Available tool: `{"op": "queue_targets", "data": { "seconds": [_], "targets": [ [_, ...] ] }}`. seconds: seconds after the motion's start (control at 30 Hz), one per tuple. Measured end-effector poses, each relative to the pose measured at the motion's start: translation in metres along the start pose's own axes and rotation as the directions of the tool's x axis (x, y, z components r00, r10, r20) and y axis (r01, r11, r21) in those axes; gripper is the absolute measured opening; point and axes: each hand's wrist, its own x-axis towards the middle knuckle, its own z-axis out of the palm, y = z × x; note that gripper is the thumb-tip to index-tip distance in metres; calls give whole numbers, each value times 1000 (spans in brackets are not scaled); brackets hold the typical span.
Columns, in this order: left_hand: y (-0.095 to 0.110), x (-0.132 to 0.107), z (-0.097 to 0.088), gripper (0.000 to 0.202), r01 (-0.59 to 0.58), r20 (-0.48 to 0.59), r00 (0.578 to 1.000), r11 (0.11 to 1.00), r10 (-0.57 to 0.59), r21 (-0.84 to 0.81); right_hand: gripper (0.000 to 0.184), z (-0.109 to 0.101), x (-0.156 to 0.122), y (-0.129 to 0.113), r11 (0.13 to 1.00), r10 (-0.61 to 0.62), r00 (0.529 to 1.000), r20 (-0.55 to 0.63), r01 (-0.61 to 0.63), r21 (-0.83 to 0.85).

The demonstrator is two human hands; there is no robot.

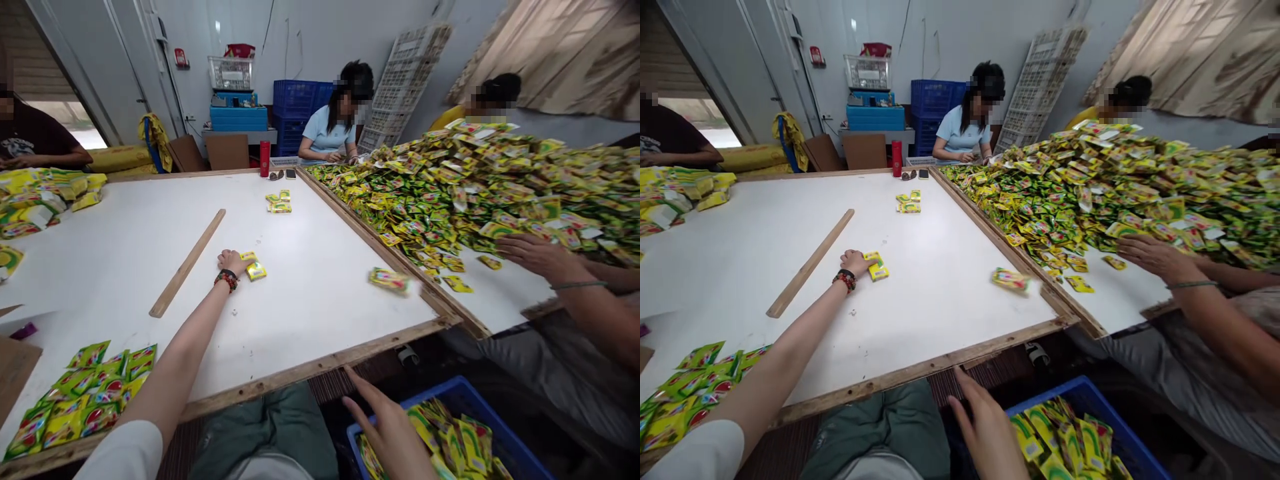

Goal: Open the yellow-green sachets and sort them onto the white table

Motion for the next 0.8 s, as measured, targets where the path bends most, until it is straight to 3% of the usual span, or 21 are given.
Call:
{"op": "queue_targets", "data": {
  "seconds": [0.1, 0.17, 0.27, 0.33, 0.4, 0.5, 0.63, 0.7, 0.8],
  "targets": [
    [6, -28, 16, 19, -115, 81, 989, 991, 120, -70, 44, 31, 34, -39, 970, -101, 994, -36, 106, 220],
    [9, -58, 19, 17, -195, 141, 967, 972, 213, -127, 56, 46, 60, -56, 958, -110, 990, -90, 130, 255],
    [9, -115, 11, 21, -282, 198, 926, 938, 321, -202, 83, 61, 91, -76, 950, -131, 985, -110, 157, 271],
    [5, -156, 1, 20, -320, 179, 909, 906, 376, -276, 83, 64, 99, -88, 902, -220, 975, -40, 219, 372],
    [-2, -192, -5, 21, -341, 63, 912, 834, 405, -433, 69, 66, 95, -96, 803, -313, 948, 54, 234, 548],
    [-17, -232, 4, 63, -368, -61, 918, 783, 392, -502, 67, 68, 76, -94, 690, -356, 923, 146, 154, 707],
    [-31, -261, 34, 46, -295, -38, 949, 838, 313, -459, 78, 73, 50, -77, 599, -346, 909, 233, 23, 800],
    [-33, -269, 45, 49, -266, -82, 964, 871, 255, -414, 72, 74, 42, -74, 471, -295, 919, 263, -100, 877],
    [-33, -277, 52, 58, -356, -161, 933, 881, 321, -312, 56, 73, 38, -82, 367, -102, 967, 233, -181, 912]
  ]
}}
